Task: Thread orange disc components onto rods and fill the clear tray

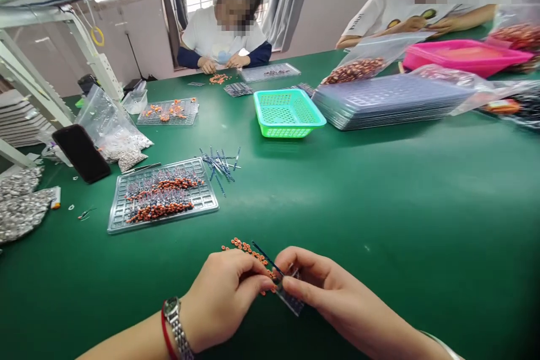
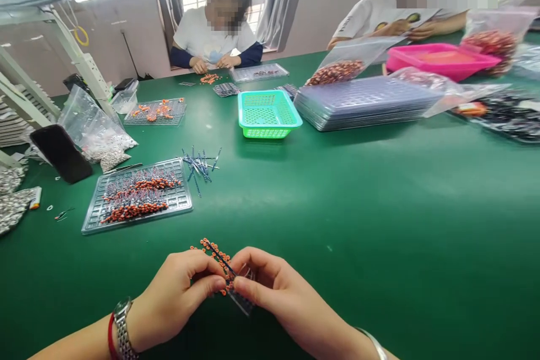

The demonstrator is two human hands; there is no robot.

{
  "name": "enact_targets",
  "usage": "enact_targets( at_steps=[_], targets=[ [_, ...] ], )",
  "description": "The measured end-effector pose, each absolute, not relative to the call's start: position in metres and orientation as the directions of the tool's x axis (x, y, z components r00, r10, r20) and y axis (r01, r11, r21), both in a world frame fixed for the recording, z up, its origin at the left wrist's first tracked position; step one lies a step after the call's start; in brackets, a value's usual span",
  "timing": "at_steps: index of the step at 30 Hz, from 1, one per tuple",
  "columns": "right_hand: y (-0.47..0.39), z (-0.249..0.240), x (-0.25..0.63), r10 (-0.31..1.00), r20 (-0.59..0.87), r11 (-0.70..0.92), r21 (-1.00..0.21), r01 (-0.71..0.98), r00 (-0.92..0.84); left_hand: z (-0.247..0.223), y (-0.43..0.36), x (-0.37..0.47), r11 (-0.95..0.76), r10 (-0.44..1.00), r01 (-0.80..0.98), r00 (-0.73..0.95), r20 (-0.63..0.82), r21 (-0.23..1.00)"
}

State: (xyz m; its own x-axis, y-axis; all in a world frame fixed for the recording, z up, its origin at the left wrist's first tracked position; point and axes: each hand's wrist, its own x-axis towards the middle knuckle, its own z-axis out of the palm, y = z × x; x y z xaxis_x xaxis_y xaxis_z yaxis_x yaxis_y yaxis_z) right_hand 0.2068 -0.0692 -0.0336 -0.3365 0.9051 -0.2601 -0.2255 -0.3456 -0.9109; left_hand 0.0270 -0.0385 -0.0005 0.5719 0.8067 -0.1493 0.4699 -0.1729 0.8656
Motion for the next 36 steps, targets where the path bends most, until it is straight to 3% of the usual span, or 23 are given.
enact_targets(
  at_steps=[4, 6, 7, 10, 15, 25, 31, 36],
  targets=[
    [-0.068, -0.030, 0.213, 0.878, -0.366, -0.456, -0.835, -0.308, -0.308, 0.010, -0.038, 0.014, -0.281, 0.834, 0.563, 0.545, -0.093, 0.777],
    [-0.065, -0.028, 0.219, 0.892, -0.421, -0.453, -0.821, -0.349, -0.166, 0.020, -0.028, -0.007, -0.351, 0.887, 0.697, 0.461, -0.015, 0.626],
    [-0.063, -0.027, 0.222, 0.886, -0.449, -0.458, -0.814, -0.358, -0.113, 0.026, -0.021, -0.022, -0.359, 0.924, 0.800, 0.377, 0.063, 0.481],
    [-0.061, -0.028, 0.228, 0.874, -0.477, -0.480, -0.819, -0.315, -0.092, 0.039, 0.003, -0.070, -0.204, 0.972, 0.927, 0.154, 0.175, 0.314],
    [-0.063, -0.036, 0.226, 0.905, -0.403, -0.418, -0.901, -0.117, -0.135, 0.033, 0.026, -0.119, -0.090, 0.983, 0.984, 0.063, 0.171, 0.155],
    [-0.052, -0.037, 0.228, 0.986, -0.131, -0.096, -0.948, 0.302, -0.100, 0.035, 0.042, -0.127, -0.097, 0.973, 0.990, 0.072, 0.220, 0.104],
    [-0.039, -0.030, 0.224, 0.982, 0.013, 0.133, -0.750, 0.648, -0.186, 0.026, 0.062, -0.140, -0.048, 0.908, 0.986, -0.022, 0.417, 0.157],
    [-0.041, -0.041, 0.226, 0.981, 0.052, 0.177, -0.643, 0.745, -0.188, 0.014, 0.069, -0.162, -0.005, 0.899, 0.986, -0.070, 0.432, 0.169]
  ],
)
